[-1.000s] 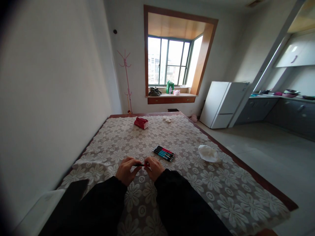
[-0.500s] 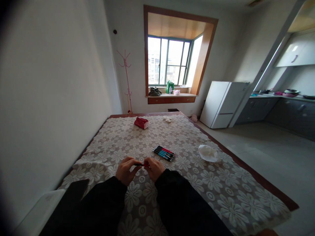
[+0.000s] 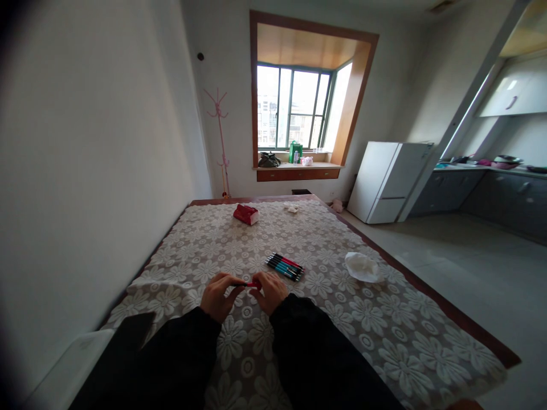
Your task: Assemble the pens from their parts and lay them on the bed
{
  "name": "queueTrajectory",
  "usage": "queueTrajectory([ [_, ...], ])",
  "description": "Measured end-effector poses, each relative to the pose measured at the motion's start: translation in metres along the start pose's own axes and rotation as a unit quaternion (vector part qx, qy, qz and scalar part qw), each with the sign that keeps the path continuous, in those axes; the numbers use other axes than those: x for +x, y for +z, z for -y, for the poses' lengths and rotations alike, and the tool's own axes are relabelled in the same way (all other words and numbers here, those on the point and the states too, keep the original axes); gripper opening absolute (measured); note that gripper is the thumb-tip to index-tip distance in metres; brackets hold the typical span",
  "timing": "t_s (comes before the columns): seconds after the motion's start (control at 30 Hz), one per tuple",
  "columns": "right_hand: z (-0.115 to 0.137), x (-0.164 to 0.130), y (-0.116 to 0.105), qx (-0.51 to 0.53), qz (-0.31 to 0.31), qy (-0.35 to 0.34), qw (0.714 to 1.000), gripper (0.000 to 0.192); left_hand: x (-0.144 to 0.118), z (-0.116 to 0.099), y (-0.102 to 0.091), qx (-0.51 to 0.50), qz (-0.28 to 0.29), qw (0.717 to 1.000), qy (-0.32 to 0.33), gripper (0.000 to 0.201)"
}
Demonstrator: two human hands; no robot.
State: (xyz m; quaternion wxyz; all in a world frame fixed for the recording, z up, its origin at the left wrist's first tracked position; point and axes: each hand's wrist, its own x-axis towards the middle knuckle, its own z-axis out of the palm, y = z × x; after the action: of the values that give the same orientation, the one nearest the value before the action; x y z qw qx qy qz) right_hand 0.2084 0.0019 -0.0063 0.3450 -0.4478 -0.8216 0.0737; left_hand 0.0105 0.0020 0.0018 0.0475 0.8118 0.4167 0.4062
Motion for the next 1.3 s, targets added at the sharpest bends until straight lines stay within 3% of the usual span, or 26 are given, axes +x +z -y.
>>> queueTrajectory([
  [0.5, 0.001, 0.001, -0.005, -0.041, -0.012, -0.026, 0.999, 0.015, 0.000, 0.000, 0.000, -0.006, -0.013, 1.000, 0.002, 0.008],
  [0.9, 0.003, 0.002, -0.008, -0.068, 0.025, -0.046, 0.996, 0.016, 0.000, -0.002, -0.001, -0.007, -0.007, 1.000, 0.002, 0.008],
  [1.13, 0.001, 0.002, -0.010, -0.062, -0.019, -0.010, 0.998, 0.009, 0.000, -0.001, -0.001, -0.047, -0.042, 0.997, -0.037, 0.010],
  [1.3, -0.001, 0.002, -0.011, -0.057, 0.019, -0.054, 0.997, 0.013, 0.001, -0.001, 0.000, -0.069, -0.054, 0.996, -0.025, 0.009],
])
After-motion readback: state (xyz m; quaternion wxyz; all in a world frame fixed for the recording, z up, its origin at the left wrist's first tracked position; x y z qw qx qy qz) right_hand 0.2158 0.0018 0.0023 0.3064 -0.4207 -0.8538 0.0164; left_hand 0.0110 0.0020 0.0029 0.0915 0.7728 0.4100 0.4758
